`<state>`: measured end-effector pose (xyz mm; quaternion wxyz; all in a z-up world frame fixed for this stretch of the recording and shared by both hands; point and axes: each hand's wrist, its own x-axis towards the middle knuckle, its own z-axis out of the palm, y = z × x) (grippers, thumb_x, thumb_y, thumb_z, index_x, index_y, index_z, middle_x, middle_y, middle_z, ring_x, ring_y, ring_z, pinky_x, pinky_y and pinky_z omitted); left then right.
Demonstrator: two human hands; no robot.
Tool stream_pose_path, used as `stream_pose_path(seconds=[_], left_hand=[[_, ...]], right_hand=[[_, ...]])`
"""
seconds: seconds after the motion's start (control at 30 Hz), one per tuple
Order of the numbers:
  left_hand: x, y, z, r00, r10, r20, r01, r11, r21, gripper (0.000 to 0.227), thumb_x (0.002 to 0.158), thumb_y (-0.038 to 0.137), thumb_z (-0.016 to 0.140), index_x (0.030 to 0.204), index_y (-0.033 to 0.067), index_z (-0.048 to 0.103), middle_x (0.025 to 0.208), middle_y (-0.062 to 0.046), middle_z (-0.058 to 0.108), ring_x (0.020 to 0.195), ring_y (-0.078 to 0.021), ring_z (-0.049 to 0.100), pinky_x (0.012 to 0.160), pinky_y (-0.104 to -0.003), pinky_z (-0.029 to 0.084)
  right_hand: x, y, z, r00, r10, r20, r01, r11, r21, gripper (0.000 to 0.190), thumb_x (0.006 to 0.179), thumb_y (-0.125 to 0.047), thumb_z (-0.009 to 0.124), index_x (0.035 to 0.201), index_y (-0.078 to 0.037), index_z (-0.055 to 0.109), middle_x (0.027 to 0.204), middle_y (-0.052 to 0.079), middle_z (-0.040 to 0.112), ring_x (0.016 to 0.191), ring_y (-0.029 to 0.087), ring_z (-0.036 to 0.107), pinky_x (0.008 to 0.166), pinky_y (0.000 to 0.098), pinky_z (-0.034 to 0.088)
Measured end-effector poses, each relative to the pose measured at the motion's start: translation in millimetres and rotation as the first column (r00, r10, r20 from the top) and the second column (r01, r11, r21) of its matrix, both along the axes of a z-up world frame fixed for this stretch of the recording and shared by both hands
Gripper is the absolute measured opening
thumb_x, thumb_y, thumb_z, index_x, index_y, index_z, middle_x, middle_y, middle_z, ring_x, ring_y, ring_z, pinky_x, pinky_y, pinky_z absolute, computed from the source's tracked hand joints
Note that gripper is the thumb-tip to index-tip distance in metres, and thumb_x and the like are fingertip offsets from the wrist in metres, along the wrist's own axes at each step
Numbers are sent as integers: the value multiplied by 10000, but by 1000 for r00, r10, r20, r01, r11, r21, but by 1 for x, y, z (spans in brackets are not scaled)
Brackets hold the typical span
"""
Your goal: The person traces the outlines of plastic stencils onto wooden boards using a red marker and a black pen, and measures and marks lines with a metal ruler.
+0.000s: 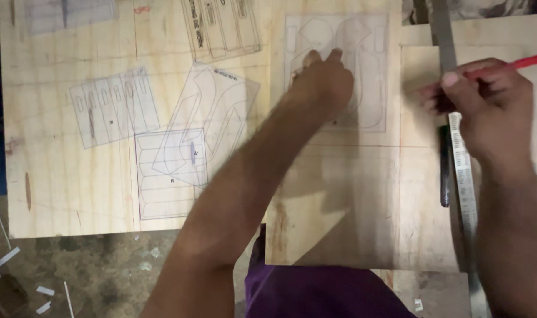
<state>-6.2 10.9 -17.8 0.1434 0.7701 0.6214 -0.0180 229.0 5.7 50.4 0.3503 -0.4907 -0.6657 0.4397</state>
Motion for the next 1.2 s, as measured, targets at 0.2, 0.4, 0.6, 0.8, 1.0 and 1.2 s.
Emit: stream_pose_path(seconds=[0.2,0.4,0.6,0.8,1.0,1.2], left_hand=[[1,-15,10,987,121,106,-108,987,-116,241,854,99,638,1050,39,765,1586,-169,325,1268,-483,441,927,-579,505],[8,-16,-3,993,116,22,-116,993,-6,396,962,87,543,1315,-76,618,1610,-207,354,1240,-503,476,842,-547,580],[8,-9,-6,939,238,249,-246,969,3,543,965,182,516,1482,45,422,1609,-195,284,1266,-490,440,973,-674,453],[10,-5,-2,950,261,173,-258,965,-42,520,980,241,517,1474,90,461,1626,-165,295,1327,-440,438,895,-696,505],[11,-3,2,960,248,129,-244,969,-45,542,978,234,522,1487,66,441,1624,-179,281,1301,-466,443,862,-690,515],[12,1,3,976,211,61,-202,971,-125,562,1000,225,495,1515,25,394,1634,-221,234,1281,-488,443,827,-707,526]], right_hand=[[-15,34,-36,937,-10,-350,-3,999,-38,86,1050,79,722,1089,44,653,961,170,720,821,226,730,721,332,623],[-35,76,-66,863,-23,-505,-17,997,-75,35,1041,121,664,1051,100,690,950,199,717,780,224,688,706,336,575],[-69,101,-77,810,61,-583,-117,991,-59,49,1027,98,614,992,68,632,885,198,702,731,231,667,656,350,539],[-107,136,-92,867,159,-472,-164,986,29,123,975,134,687,1012,26,641,901,138,714,791,200,717,702,317,594],[-118,153,-114,952,217,-217,-197,974,110,92,943,77,718,968,-5,684,898,71,735,782,122,692,700,259,561],[-119,156,-119,952,288,-101,-261,939,224,67,989,70,708,982,5,695,919,50,733,809,100,656,724,244,520]])
